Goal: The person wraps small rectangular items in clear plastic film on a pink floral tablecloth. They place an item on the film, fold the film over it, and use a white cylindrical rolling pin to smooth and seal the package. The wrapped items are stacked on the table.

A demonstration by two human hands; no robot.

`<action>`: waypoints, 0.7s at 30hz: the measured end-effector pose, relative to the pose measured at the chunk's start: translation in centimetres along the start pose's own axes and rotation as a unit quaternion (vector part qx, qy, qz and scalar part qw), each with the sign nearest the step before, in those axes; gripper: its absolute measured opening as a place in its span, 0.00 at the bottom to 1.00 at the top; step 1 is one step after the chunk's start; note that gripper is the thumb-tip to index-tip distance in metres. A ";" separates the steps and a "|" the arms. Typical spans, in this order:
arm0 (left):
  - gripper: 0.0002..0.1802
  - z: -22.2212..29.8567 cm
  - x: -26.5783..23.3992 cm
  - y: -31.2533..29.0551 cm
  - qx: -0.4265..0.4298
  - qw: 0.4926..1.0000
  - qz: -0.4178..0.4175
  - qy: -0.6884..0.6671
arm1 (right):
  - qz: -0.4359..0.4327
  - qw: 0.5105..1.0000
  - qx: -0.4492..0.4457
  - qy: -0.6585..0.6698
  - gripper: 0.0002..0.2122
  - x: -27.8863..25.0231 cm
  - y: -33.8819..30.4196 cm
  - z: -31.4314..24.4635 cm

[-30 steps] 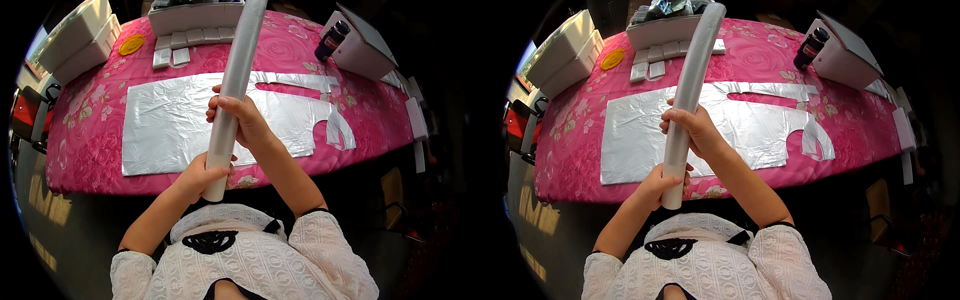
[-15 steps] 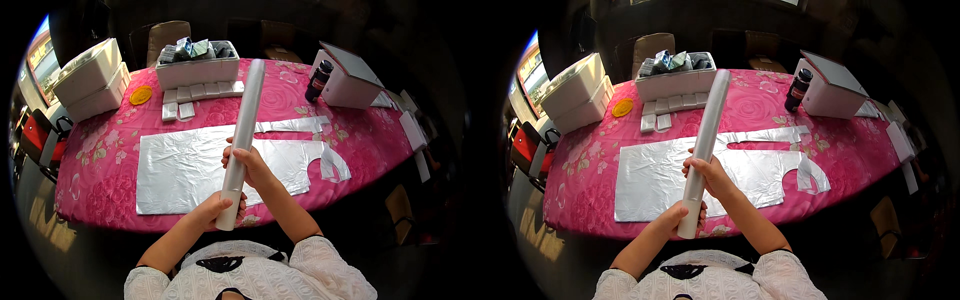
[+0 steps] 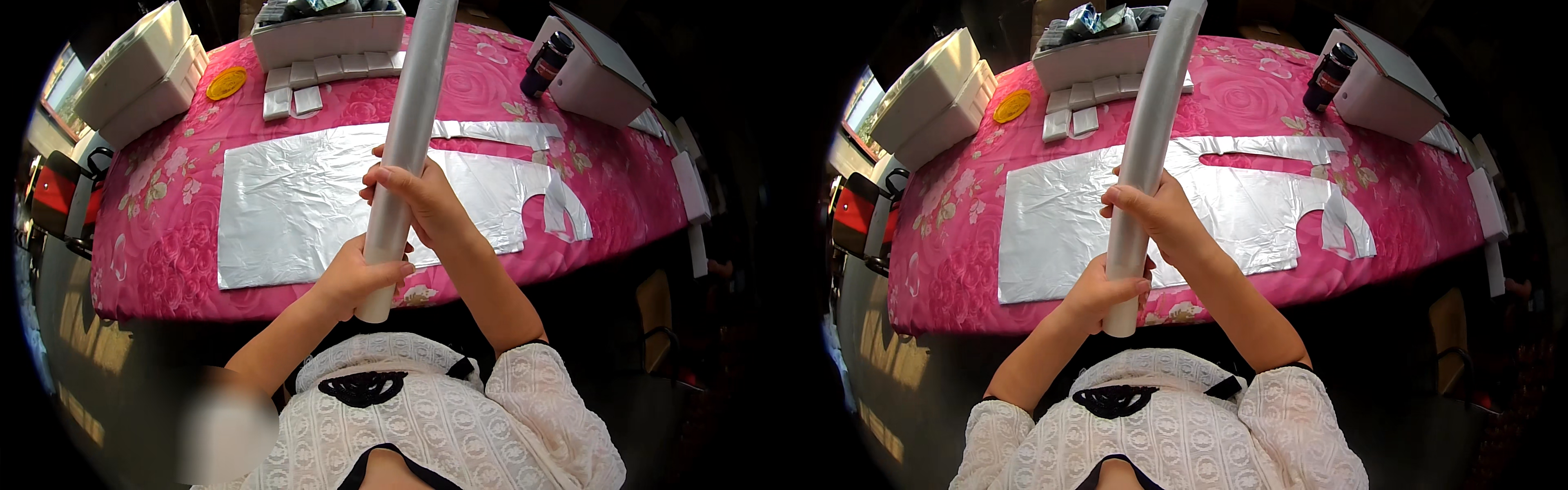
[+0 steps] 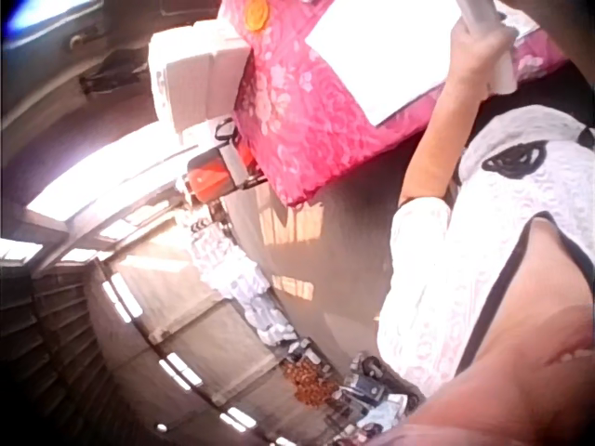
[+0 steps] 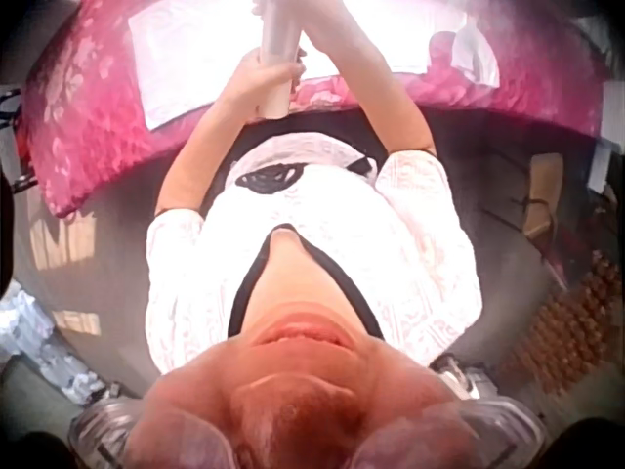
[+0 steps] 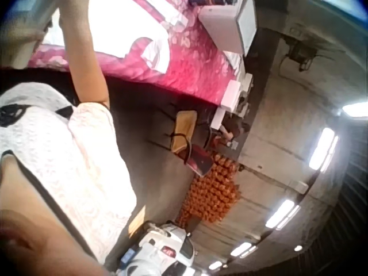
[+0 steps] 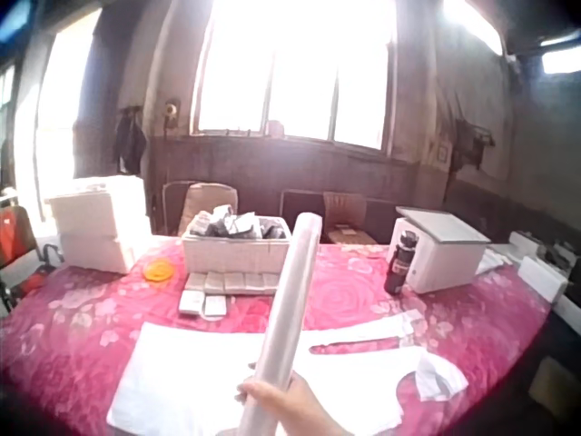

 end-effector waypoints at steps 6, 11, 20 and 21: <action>0.22 -1.5 0.1 0.0 -0.060 0.997 -0.018 -0.042 | 0.032 0.999 0.016 -0.042 0.28 -0.6 -0.5 1.0; 0.29 -4.4 -1.1 -0.1 -0.074 0.989 -0.016 -0.126 | 0.038 0.995 0.060 -0.074 0.24 -0.8 -0.7 4.7; 0.30 -11.1 -8.8 -1.4 -0.169 0.975 0.116 0.084 | 0.084 0.963 0.251 0.056 0.20 -1.5 1.1 14.7; 0.30 -11.5 -9.8 -2.3 -0.188 0.973 0.110 0.080 | 0.075 0.971 0.220 0.049 0.18 -2.9 3.3 14.8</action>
Point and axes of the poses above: each hand's wrist, its own y-axis towards the middle knuckle, its own x-axis out of the palm, z = x × y, the point moved 4 cm from there along y, towards the middle knuckle, and after that the axes turned 15 degrees about z, right-handed, at the moved point
